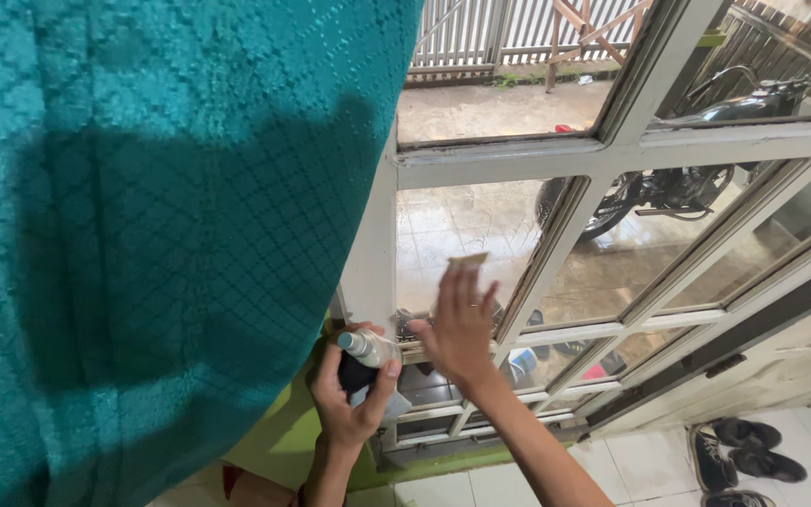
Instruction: The person cleans a glass window pane using a spray bottle and a cloth. They spray the glass and wipe it with a yellow sponge, then switch to a black cloth to dry the surface. The task is performed on a white-framed window with a view of a motorcycle outside.
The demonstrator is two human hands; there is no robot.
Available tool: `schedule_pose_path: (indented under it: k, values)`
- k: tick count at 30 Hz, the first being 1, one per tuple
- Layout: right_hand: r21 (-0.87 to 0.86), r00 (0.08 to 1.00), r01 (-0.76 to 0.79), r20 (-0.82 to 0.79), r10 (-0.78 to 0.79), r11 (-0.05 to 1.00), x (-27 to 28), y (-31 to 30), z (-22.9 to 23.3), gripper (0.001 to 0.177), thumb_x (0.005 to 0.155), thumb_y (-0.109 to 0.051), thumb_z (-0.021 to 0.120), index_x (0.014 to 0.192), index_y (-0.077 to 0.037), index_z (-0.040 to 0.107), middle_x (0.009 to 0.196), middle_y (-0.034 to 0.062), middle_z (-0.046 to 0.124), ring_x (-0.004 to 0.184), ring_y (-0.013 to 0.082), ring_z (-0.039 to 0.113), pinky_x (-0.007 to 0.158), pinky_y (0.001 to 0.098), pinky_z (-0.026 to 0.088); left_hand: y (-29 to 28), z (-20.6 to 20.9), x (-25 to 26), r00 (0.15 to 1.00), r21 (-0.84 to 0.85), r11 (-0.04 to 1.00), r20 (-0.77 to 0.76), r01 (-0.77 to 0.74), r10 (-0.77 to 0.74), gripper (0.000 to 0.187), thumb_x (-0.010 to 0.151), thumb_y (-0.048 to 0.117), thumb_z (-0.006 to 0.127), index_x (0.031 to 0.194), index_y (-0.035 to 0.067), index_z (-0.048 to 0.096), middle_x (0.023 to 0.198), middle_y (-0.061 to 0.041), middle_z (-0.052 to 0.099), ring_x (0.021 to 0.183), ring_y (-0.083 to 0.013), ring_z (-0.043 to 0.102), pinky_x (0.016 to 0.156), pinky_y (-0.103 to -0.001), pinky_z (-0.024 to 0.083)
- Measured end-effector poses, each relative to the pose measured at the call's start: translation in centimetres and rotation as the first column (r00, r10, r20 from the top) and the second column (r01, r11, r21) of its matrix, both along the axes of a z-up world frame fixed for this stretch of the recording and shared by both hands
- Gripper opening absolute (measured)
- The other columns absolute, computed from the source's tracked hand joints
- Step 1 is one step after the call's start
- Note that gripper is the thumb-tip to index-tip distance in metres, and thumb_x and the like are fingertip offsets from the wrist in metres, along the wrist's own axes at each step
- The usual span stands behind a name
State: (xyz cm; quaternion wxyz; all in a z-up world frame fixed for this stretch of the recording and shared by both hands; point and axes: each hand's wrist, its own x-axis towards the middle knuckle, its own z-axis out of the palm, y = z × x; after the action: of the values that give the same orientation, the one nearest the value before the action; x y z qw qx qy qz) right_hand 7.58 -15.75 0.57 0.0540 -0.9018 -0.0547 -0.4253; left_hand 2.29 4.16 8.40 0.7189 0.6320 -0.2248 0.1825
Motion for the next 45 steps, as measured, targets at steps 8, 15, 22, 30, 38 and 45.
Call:
schedule_pose_path:
  k: [8, 15, 22, 30, 38, 45]
  values:
    - [-0.142, 0.971, -0.043, -0.237, 0.008, 0.989, -2.0, -0.1, -5.6, 0.083, 0.103, -0.061, 0.037, 0.157, 0.002, 0.026, 0.165, 0.0203, 0.026, 0.158, 0.0341, 0.014, 0.123, 0.0615, 0.005, -0.4, -0.8, -0.1, 0.999, -0.047, 0.998, 0.007, 0.034, -0.034, 0.044, 0.085, 0.011, 0.078, 0.123, -0.005, 0.061, 0.113, -0.013, 0.071, 0.097, -0.0144, 0.067, 0.086, -0.028, 0.055]
    - [0.178, 0.999, -0.031, -0.015, 0.035, 0.983, -1.2, -3.0, 4.5, 0.09, 0.107, -0.057, 0.036, 0.16, 0.012, 0.013, 0.168, 0.0342, 0.015, 0.16, 0.0433, 0.007, 0.125, 0.0658, -0.002, -0.6, -0.6, -0.1, 0.999, 0.008, 1.0, 0.038, 0.004, -0.004, 0.044, 0.086, 0.013, 0.078, 0.123, -0.005, 0.061, 0.114, -0.014, 0.072, 0.102, -0.0163, 0.068, 0.091, -0.03, 0.055]
    - [-0.124, 0.987, 0.034, -0.151, -0.052, 0.992, -2.0, -2.5, 5.6, 0.097, 0.1, -0.07, 0.031, 0.161, 0.003, 0.011, 0.169, 0.0202, 0.009, 0.16, 0.0318, 0.002, 0.126, 0.0573, -0.003, -1.5, -1.3, -0.1, 0.999, -0.069, 0.997, -0.007, 0.038, -0.039, 0.047, 0.086, 0.011, 0.077, 0.125, -0.006, 0.059, 0.116, -0.016, 0.07, 0.105, -0.0175, 0.066, 0.094, -0.031, 0.053]
    - [0.167, 0.996, -0.027, 0.092, 0.012, 0.986, -0.2, -3.8, 12.0, 0.098, 0.103, -0.072, 0.026, 0.164, 0.003, 0.007, 0.172, 0.0243, 0.005, 0.162, 0.0349, -0.004, 0.131, 0.0562, -0.006, -1.8, -1.5, -0.1, 0.999, -0.075, 0.996, 0.019, 0.044, -0.043, 0.046, 0.086, 0.009, 0.078, 0.125, -0.006, 0.059, 0.117, -0.016, 0.069, 0.106, -0.0176, 0.065, 0.094, -0.031, 0.053]
    - [0.071, 0.998, 0.059, -0.035, -0.057, 0.996, -2.3, -4.9, 11.8, 0.097, 0.103, -0.069, 0.033, 0.164, 0.004, 0.013, 0.173, 0.022, 0.009, 0.162, 0.0339, 0.005, 0.129, 0.0592, -0.002, -1.9, -1.2, -0.3, 1.0, -0.067, 0.997, 0.006, 0.026, -0.025, 0.046, 0.085, 0.01, 0.077, 0.124, -0.006, 0.06, 0.116, -0.016, 0.07, 0.105, -0.018, 0.066, 0.094, -0.031, 0.053]
    - [0.019, 0.991, -0.127, -0.029, 0.128, 0.992, -1.3, -2.1, 12.1, 0.097, 0.101, -0.069, 0.035, 0.162, 0.003, 0.017, 0.17, 0.0242, 0.012, 0.161, 0.0334, 0.007, 0.129, 0.0588, 0.002, -2.8, -1.2, -0.4, 0.999, -0.085, 0.996, 0.037, 0.01, -0.007, 0.045, 0.087, 0.008, 0.075, 0.126, -0.007, 0.059, 0.119, -0.016, 0.068, 0.109, -0.0187, 0.064, 0.097, -0.032, 0.052]
